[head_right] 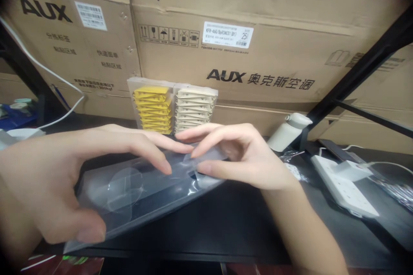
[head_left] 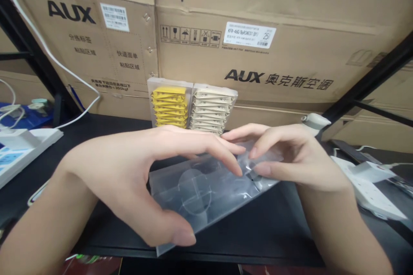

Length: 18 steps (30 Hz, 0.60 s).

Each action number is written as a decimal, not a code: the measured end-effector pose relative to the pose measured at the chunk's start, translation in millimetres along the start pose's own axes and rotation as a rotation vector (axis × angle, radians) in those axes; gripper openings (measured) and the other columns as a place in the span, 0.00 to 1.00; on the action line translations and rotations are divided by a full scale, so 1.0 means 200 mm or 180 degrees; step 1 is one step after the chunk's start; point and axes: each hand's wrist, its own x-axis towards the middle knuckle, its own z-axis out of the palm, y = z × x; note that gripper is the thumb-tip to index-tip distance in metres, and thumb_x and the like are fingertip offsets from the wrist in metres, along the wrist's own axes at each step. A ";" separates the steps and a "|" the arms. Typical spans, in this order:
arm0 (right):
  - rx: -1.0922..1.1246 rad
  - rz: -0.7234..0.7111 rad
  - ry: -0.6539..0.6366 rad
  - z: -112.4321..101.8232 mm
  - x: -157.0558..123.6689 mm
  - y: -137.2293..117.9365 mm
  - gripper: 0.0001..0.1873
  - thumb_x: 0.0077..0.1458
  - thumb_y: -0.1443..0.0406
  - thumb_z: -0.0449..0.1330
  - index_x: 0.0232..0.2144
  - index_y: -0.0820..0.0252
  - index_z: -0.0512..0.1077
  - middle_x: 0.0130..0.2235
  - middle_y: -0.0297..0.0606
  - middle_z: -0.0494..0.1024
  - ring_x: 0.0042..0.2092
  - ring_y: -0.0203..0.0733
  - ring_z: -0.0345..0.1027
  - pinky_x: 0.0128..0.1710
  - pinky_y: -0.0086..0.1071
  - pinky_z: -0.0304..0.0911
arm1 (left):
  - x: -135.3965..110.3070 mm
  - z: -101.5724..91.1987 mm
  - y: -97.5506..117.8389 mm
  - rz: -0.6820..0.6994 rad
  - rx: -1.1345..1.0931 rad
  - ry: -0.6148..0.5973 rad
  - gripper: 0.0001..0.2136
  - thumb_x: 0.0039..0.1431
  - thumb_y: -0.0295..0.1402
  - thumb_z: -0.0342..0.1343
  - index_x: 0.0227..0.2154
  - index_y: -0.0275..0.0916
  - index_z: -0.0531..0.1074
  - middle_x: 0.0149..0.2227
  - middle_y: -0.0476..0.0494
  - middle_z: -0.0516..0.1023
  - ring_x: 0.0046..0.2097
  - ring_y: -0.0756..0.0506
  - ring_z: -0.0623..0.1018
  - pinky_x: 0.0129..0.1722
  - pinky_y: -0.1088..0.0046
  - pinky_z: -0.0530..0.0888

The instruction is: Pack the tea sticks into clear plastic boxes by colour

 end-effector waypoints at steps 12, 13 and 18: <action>0.0172 0.0001 0.0046 0.01 0.00 0.01 0.05 0.53 0.67 0.67 0.26 0.54 0.79 0.47 0.38 0.81 0.46 0.45 0.78 0.45 0.40 0.75 | 0.00 -0.07 -0.10 0.0038 -0.0246 -0.0322 0.32 0.44 0.42 0.68 0.56 0.57 0.69 0.58 0.50 0.73 0.60 0.33 0.71 0.57 0.58 0.72; 0.0149 0.0011 -0.0029 0.00 0.00 0.01 0.05 0.53 0.67 0.67 0.26 0.53 0.79 0.48 0.38 0.81 0.46 0.45 0.78 0.44 0.40 0.75 | 0.00 -0.07 -0.10 0.0033 -0.0246 -0.0352 0.32 0.44 0.42 0.68 0.56 0.57 0.68 0.59 0.51 0.73 0.60 0.33 0.71 0.57 0.58 0.72; -0.0115 -0.0065 -0.0372 -0.05 0.00 0.01 0.07 0.56 0.69 0.64 0.32 0.51 0.81 0.50 0.37 0.80 0.48 0.45 0.77 0.47 0.39 0.74 | 0.00 -0.06 -0.09 0.0126 -0.0236 -0.0411 0.35 0.44 0.34 0.69 0.57 0.56 0.66 0.62 0.51 0.68 0.60 0.34 0.71 0.58 0.59 0.71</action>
